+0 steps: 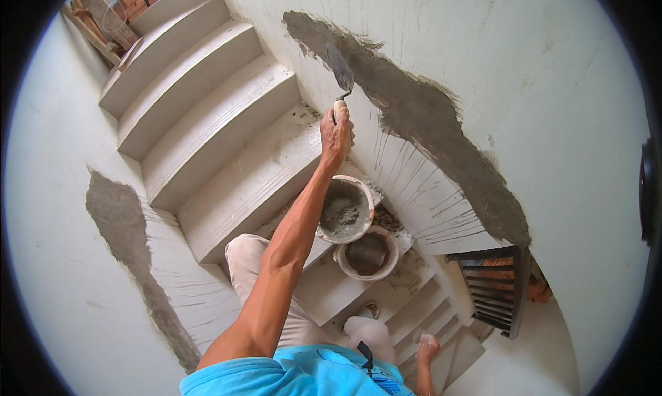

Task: The person applies cement to a wall using a trowel and smooths it with a brush. They repeatedly scoop cement from a bucket and spread it across the wall surface.

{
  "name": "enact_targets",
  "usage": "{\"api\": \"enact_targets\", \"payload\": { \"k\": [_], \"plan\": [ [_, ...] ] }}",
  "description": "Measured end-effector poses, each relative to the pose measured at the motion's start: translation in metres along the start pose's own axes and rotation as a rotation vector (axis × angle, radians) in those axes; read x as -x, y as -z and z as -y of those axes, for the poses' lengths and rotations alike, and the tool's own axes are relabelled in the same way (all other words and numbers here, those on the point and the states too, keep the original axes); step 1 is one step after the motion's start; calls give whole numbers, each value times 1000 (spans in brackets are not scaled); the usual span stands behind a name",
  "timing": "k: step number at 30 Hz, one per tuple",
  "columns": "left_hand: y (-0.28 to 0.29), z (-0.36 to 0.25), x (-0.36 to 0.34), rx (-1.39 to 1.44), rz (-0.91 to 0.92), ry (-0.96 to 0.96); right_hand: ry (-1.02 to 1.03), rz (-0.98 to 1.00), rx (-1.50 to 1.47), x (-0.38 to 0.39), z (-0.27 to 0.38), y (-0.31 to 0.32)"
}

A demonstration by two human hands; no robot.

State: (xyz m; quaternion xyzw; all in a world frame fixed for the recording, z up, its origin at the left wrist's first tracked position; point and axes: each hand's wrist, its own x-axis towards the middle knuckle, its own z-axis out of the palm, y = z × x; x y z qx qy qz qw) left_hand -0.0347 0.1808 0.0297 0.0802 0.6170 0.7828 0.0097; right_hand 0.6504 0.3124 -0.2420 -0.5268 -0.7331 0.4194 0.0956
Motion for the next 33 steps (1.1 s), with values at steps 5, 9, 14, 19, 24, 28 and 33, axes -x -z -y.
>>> {"api": "enact_targets", "payload": {
  "k": [5,9,14,19,24,28,33],
  "plan": [
    [-11,2,-15,-30,-18,-17,-68,-41,5,13,-52,8],
    [-21,5,-22,7,-27,-22,-115,-8,20,31,-19,24],
    [-35,13,-23,57,-29,-47,-36,-25,23,41,13,27],
    [-44,16,-2,28,2,2,-13,-32,43,30,-42,12],
    [-18,18,12,-115,12,-56,-12,-15,-46,14,-40,2],
    [-11,16,-13,-40,-69,-33,-317,69,-109,14,36,22],
    [-21,12,-36,33,-53,0,-210,53,-134,12,26,27]
  ]
}}
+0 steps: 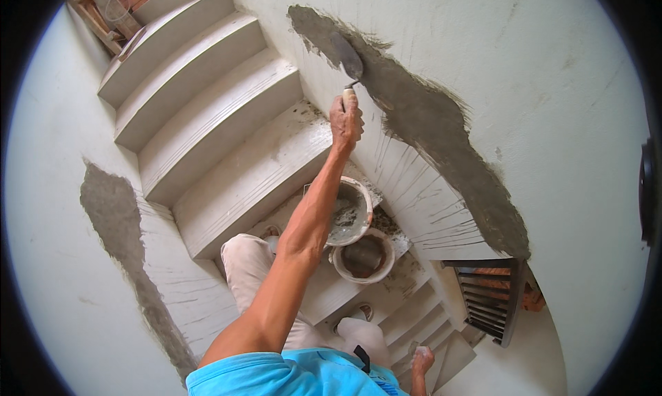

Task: The person applies cement to a wall using a trowel and smooths it with a brush. They repeatedly scoop cement from a bucket and spread it across the wall surface.

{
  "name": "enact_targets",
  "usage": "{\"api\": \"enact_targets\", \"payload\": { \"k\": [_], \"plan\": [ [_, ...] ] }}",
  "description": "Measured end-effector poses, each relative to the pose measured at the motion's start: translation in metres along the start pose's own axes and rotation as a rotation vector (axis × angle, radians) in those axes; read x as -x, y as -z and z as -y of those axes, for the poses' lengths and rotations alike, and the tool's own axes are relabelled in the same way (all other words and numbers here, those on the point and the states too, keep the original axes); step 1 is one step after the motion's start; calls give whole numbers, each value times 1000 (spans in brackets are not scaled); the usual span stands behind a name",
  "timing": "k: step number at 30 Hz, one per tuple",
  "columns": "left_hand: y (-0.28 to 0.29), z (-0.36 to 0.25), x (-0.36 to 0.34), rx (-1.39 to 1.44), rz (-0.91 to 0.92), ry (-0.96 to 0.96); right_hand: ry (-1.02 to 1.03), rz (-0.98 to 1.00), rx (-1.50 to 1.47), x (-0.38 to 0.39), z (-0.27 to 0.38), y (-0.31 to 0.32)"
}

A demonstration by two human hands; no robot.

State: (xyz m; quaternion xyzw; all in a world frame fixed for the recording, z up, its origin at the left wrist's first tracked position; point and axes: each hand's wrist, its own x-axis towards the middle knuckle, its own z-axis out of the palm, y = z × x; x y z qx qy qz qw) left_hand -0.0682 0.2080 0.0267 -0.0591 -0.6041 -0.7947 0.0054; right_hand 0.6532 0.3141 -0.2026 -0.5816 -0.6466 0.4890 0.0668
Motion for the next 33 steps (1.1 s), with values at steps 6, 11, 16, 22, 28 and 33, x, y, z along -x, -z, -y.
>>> {"api": "enact_targets", "payload": {
  "k": [6,11,16,22,28,33],
  "plan": [
    [-6,16,48,-163,79,-53,-71,15,28,9,-5,-1],
    [7,12,52,-176,94,-82,6,21,71,1,3,-2],
    [-21,6,35,-24,36,-44,-90,9,72,-4,26,2],
    [-17,36,79,-343,89,-240,-100,47,-6,-1,0,9],
    [4,40,78,-267,31,-132,-136,37,170,-9,1,13],
    [-23,13,53,-70,-3,26,-196,-13,82,0,9,15]
  ]
}}
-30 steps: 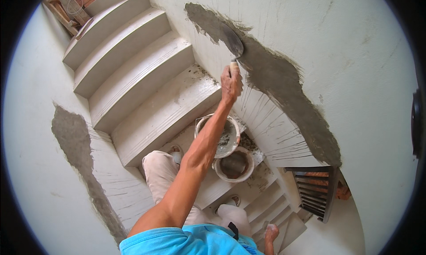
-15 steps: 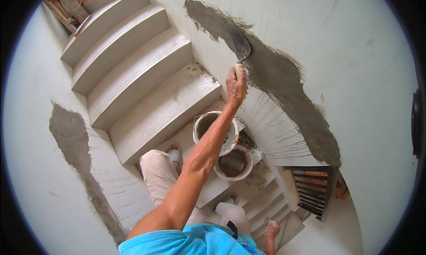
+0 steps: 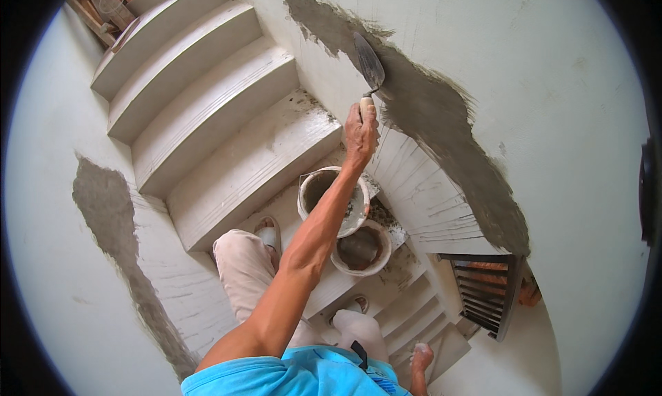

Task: The person applies cement to a wall using a trowel and smooths it with a brush. They repeatedly scoop cement from a bucket and spread it across the wall surface.

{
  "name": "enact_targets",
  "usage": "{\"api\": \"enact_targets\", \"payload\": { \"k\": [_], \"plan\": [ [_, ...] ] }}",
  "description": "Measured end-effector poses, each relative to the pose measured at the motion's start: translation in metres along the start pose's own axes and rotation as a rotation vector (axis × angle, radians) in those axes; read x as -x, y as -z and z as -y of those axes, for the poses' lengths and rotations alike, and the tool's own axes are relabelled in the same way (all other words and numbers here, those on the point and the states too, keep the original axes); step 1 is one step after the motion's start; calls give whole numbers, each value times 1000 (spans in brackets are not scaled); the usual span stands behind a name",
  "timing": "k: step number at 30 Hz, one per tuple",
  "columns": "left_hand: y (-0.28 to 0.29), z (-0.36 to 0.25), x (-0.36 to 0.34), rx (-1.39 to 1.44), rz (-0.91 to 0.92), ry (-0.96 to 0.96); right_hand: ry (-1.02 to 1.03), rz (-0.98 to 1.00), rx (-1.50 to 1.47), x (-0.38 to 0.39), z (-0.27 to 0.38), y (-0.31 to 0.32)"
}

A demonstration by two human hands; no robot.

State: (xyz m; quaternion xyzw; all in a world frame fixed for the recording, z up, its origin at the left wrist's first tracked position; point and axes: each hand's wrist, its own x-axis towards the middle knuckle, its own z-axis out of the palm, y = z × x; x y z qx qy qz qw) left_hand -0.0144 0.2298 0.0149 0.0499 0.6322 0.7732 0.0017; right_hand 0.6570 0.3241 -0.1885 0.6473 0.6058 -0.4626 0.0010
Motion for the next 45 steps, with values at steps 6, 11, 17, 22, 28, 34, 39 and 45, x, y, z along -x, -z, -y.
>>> {"api": "enact_targets", "payload": {
  "k": [6,11,17,22,28,34,39,45],
  "plan": [
    [1,31,46,-265,97,-317,113,29,84,-6,-61,-1],
    [16,21,50,-213,51,-178,61,19,71,3,-32,2],
    [-8,1,16,-175,17,-185,94,24,47,4,-7,6],
    [3,25,50,-258,157,-252,90,14,125,3,-37,0],
    [20,12,32,-231,3,-262,249,11,187,-8,-53,1],
    [8,17,-2,-27,31,-59,7,0,40,10,-18,6],
    [-17,18,60,-116,127,-140,19,2,84,1,-60,6],
    [1,30,55,-96,10,-138,63,-14,105,9,-33,7]
  ]
}}
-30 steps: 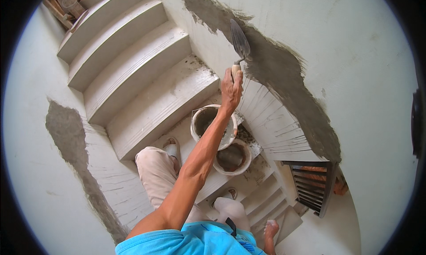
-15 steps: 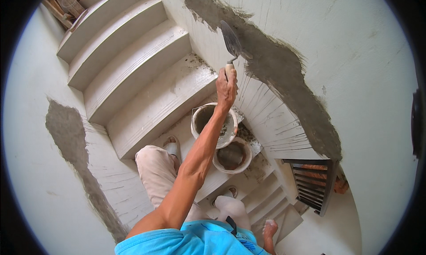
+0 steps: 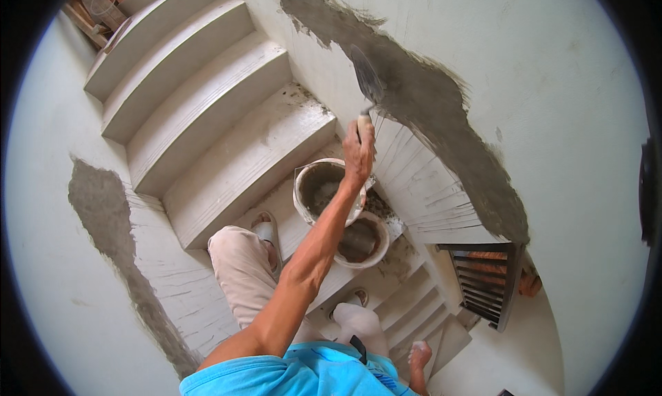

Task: The person applies cement to a wall using a trowel and smooths it with a brush. They repeatedly scoop cement from a bucket and spread it across the wall surface.

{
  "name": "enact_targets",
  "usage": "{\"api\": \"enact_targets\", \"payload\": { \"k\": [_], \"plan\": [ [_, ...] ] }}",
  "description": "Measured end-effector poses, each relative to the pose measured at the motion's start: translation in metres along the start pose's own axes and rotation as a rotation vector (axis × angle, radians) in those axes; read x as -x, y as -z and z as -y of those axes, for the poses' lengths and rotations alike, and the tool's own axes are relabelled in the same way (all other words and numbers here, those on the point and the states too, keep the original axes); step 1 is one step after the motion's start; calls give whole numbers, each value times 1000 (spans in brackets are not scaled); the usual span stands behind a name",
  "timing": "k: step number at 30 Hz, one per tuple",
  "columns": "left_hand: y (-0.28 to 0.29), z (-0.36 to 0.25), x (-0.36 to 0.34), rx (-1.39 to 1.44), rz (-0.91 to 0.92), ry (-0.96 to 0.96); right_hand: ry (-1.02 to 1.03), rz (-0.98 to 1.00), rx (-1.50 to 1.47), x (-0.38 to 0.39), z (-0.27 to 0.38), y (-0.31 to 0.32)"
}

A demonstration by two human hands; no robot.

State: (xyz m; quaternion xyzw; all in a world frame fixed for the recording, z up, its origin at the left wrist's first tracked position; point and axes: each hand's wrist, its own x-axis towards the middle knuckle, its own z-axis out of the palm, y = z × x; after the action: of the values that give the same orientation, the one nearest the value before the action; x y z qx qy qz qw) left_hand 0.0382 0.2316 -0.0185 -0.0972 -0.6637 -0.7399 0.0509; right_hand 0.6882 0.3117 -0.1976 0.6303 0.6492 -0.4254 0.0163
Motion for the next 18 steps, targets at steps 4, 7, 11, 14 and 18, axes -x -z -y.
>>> {"api": "enact_targets", "payload": {
  "k": [4,7,11,14,18],
  "plan": [
    [-6,-12,-35,34,-49,0,24,12,-16,0,-6,1],
    [-25,-14,-22,-27,-23,-82,50,-17,77,-1,-26,-4],
    [-24,1,45,-99,170,-208,60,21,34,1,-47,-9],
    [-12,8,60,-129,209,-156,27,56,-40,13,-27,-8],
    [-8,7,31,-47,97,-39,107,34,-72,15,-21,-6]
  ]
}}
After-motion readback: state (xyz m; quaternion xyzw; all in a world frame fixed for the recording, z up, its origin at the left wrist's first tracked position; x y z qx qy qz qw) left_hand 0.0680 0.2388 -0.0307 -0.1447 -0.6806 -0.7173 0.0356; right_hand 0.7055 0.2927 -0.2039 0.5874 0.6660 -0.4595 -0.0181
